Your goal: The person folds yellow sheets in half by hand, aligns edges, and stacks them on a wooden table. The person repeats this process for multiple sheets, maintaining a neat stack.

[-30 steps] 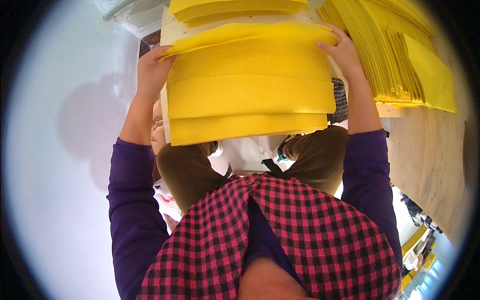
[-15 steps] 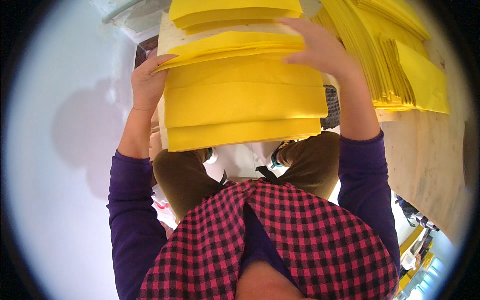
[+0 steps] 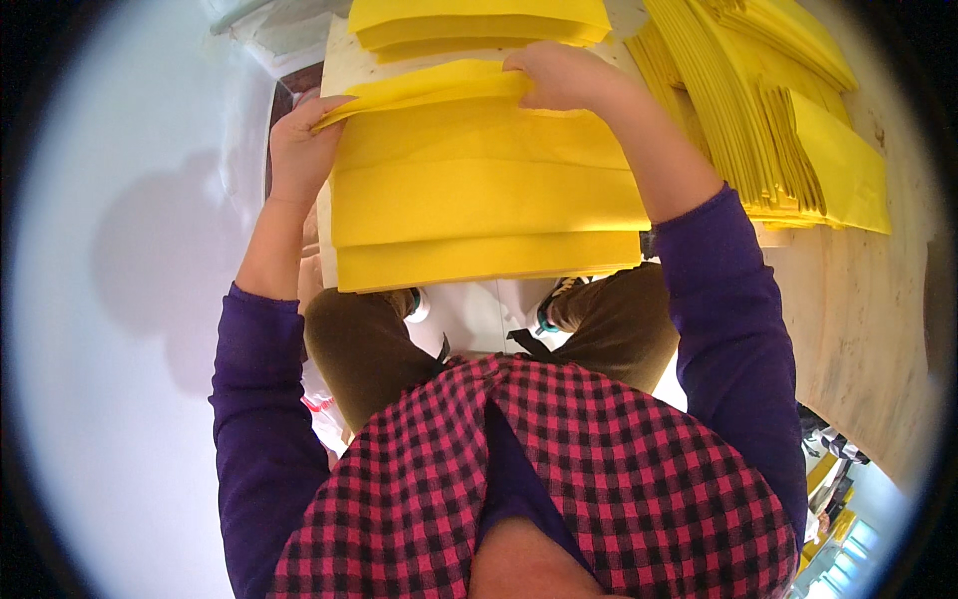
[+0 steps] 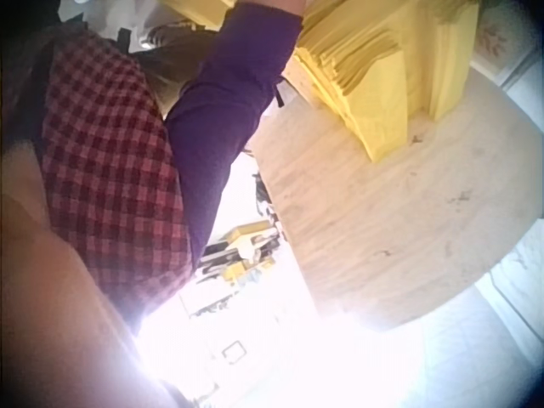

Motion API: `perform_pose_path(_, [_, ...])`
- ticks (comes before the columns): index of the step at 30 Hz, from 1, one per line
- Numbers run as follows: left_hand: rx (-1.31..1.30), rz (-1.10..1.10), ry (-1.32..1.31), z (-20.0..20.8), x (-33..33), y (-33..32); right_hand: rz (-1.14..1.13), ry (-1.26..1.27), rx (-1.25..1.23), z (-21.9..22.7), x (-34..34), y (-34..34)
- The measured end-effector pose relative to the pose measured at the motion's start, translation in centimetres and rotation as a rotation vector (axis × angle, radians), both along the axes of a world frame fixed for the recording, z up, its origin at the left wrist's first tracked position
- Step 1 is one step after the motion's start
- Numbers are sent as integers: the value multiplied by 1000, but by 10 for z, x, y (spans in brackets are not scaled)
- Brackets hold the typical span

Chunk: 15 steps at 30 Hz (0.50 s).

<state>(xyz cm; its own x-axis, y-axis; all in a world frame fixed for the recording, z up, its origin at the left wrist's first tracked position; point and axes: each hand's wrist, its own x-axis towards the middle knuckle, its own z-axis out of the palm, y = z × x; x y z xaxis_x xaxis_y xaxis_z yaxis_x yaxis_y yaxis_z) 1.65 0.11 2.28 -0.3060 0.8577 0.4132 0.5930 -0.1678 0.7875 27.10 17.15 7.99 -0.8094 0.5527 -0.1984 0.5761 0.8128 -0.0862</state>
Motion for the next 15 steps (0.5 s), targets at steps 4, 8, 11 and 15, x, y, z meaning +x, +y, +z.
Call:
perform_pose_path(4, [-37, 23, -84, 0, 2, 5, 29, -2, 8, -4, -6, 10])
perform_pose_path(8, [-64, 42, -137, -4, -3, 7, -1, -22, -72, -7, -13, 21])
perform_pose_path(11, [-84, 48, -224, -6, -5, 9, 56, 26, -132, -9, -12, 26])
perform_pose_path(15, [-64, 112, -60, 6, 1, 9, 111, 45, -109, -14, -16, 32])
